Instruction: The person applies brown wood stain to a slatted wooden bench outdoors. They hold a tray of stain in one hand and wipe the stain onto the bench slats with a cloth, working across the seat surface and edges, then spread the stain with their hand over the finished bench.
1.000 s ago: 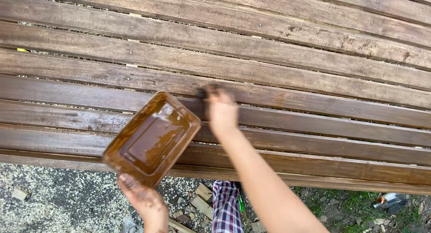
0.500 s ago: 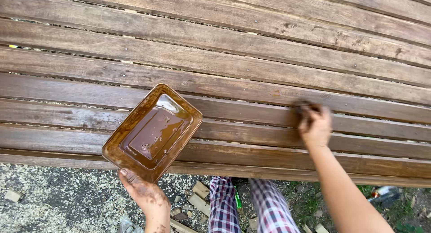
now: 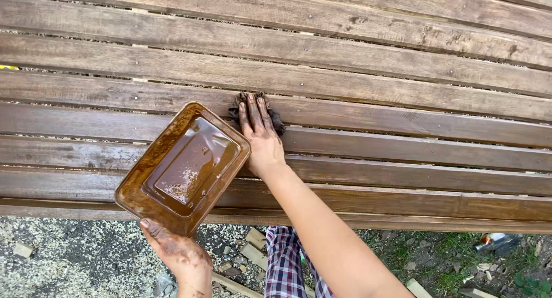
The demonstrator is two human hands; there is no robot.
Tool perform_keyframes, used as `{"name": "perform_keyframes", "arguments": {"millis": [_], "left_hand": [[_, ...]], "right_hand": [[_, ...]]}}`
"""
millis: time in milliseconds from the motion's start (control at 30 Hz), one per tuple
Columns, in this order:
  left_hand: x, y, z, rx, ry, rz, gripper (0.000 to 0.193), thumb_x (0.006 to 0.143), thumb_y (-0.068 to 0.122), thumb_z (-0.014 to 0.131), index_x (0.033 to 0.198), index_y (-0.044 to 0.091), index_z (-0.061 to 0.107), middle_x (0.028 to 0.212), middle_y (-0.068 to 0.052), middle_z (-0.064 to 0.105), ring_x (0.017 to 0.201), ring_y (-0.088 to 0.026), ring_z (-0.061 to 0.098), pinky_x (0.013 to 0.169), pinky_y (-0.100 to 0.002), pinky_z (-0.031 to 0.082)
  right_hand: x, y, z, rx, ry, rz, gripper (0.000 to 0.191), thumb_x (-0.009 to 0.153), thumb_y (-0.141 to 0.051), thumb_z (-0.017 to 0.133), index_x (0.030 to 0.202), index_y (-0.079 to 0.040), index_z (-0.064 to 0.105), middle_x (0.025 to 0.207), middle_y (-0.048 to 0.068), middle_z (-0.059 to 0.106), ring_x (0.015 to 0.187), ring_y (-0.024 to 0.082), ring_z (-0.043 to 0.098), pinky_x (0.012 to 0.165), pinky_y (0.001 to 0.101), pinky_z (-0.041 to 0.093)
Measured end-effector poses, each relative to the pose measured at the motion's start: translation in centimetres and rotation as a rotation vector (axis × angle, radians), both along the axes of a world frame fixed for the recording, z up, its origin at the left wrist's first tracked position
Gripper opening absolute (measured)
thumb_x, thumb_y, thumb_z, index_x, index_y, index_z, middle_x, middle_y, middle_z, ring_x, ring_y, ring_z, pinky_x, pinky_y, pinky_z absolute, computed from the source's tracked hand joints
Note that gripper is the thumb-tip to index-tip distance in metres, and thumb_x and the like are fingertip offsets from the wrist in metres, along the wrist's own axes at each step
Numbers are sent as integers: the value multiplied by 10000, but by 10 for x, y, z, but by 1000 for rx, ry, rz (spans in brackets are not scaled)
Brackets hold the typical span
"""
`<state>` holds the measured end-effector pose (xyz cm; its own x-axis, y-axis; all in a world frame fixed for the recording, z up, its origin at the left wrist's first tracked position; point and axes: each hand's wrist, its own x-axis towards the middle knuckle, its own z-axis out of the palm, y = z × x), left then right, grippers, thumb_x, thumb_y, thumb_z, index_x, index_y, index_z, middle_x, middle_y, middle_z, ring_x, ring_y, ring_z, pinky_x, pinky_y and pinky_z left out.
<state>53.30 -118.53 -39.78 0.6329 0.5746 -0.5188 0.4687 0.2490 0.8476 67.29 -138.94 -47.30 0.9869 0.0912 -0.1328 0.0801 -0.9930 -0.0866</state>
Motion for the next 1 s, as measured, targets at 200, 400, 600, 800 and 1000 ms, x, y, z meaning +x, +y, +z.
{"name": "perform_keyframes", "arguments": {"millis": [200, 400, 600, 800, 1000], "left_hand": [[26, -21, 17, -139, -38, 64, 618, 1078, 486, 307, 1609, 174, 258, 1581, -110, 395, 1466, -241, 406, 1241, -476, 294], [34, -46, 12, -68, -68, 19, 652, 1053, 508, 356, 1603, 185, 221, 1572, -115, 385, 1460, -267, 403, 1236, -493, 313], [38, -63, 12, -75, -41, 66, 688, 1040, 565, 349, 1600, 183, 235, 1579, -109, 379, 1474, -264, 388, 1224, -499, 304], [52, -68, 22, -128, -77, 98, 704, 1024, 607, 362, 1590, 198, 274, 1621, -84, 361, 1493, -258, 365, 1240, -483, 263], [72, -60, 33, -46, -31, 210, 750, 992, 661, 374, 1596, 241, 227, 1657, -72, 326, 1504, -292, 356, 1210, -563, 280]], "right_hand": [[-49, -122, 32, 74, 389, -52, 734, 1009, -441, 473, 1606, -96, 223, 1706, 140, 33, 1562, 341, 92, 1212, 424, 240], [-129, -303, -1, -30, 413, -833, 729, 993, -568, 239, 1634, -273, 54, 1750, 70, 2, 1583, 301, 154, 963, 504, 562], [-119, -346, -34, 601, -377, -1143, 674, 1126, -570, 439, 1672, -225, 245, 1660, 213, 311, 1459, 381, 497, 1119, 431, 528], [-35, -114, -10, -191, 124, -322, 567, 1115, -556, 415, 1569, -242, 284, 1652, 282, 151, 1576, 489, 114, 1327, 535, 120], [34, -28, 32, 170, 373, 88, 820, 1025, -483, 395, 1638, -70, 39, 1685, 207, -93, 1559, 374, -63, 1256, 465, -1]]}}
